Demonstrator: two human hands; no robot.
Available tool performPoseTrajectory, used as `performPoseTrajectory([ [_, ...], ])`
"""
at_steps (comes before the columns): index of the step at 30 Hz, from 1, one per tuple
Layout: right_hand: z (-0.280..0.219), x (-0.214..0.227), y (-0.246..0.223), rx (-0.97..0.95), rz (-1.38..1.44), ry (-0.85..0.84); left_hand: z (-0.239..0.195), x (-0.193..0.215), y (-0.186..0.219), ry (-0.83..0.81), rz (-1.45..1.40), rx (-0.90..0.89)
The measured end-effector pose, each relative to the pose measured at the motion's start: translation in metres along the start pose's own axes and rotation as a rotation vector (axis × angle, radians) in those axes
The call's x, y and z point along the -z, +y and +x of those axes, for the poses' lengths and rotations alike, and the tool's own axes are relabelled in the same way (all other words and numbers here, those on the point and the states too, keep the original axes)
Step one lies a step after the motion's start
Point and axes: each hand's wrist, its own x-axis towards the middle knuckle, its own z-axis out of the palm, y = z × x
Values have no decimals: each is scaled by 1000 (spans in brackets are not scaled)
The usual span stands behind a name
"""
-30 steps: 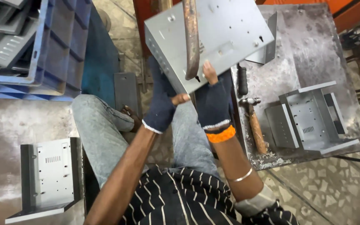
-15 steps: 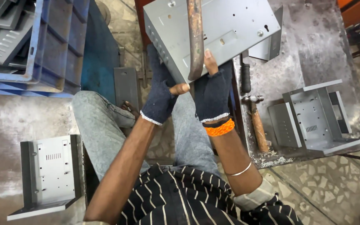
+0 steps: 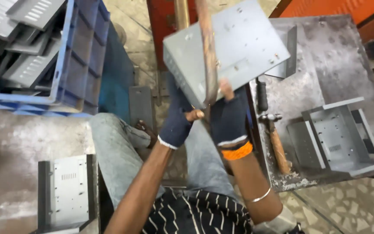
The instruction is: The person sits at a lever-operated sheet metal bending machine, placing painted metal enclosure panels into the machine and pulling the lever to bend their edges. They hammer the bent seams with a ball-peen hammer, turn the panels to work different sides, and set finished boxes on the table.
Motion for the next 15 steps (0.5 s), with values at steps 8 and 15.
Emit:
performPoseTrajectory([
  [8, -13, 61, -26, -39, -28, -160, -13, -20, 55, 248, 582, -218],
  [15, 5, 75, -60, -38, -229, -96, -25, -44, 94, -17, 533, -88],
])
